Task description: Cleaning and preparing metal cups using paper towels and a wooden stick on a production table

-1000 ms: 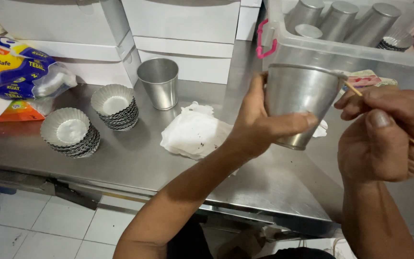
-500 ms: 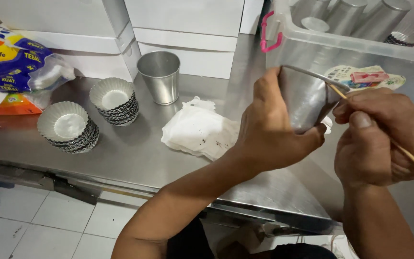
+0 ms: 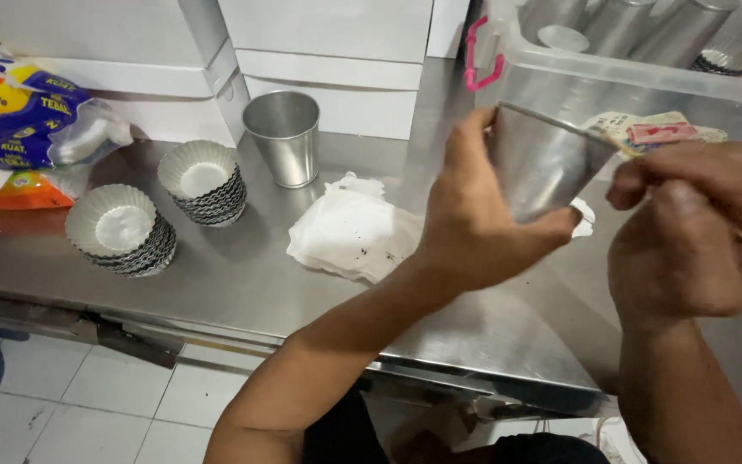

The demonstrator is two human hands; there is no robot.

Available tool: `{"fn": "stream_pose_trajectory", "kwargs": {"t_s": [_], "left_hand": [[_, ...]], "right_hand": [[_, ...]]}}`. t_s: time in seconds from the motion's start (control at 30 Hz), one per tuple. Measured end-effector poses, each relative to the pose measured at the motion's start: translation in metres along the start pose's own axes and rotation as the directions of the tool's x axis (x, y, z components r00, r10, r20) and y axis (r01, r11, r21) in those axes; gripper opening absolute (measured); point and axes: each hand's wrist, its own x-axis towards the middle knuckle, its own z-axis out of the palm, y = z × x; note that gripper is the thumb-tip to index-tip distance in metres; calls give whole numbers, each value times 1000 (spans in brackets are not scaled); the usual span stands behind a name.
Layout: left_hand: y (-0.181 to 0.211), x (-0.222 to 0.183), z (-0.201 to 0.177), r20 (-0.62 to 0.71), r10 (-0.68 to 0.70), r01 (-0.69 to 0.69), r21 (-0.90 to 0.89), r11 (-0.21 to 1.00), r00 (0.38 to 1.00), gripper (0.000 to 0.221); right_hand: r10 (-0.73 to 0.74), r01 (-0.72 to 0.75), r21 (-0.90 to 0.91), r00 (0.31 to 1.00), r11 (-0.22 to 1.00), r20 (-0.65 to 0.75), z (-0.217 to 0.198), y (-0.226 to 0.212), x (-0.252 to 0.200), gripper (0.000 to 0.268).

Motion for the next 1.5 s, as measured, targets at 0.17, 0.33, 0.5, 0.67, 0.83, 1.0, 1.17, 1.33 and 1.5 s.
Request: {"fn": "stream_pose_trajectory", "kwargs": {"t_s": [0.17,0.33,0.5,0.67,0.83,1.0,1.17,1.33,1.5], "left_hand": [[-25,12,-18,223,-69,189,-579,793,972,63],[-28,16,-24,500,-124,515,-842,161,857,69],[-20,17,-27,550,-86,556,-827,83,831,69],[-9,16,-31,463,-135,479,-801,359,876,66],[-1,11,-20,374,-223,421,-617,665,900,53],[-2,15,-21,514,-196,548,-747,376,835,75],[3,15,-21,448,-80,386,-650,654,890,110],[9,9,-12,329,-87,261,-534,804,940,120],[10,3,-14,290,-65,201,-469,860,955,122]], "right_hand": [[128,-130,191,992,973,19,-23,1,-8,23],[186,-199,274,980,941,75,-30,5,-11,26],[201,-224,313,974,923,103,-35,5,-11,23],[172,-168,336,985,927,18,-24,-4,-7,25],[184,-175,350,983,920,8,-19,-13,8,22],[367,-331,672,925,662,94,-30,3,14,27],[441,-406,807,874,429,205,-38,15,13,30],[322,-348,706,930,617,177,-31,6,8,28],[269,-301,523,953,797,138,-31,3,4,23]]}}
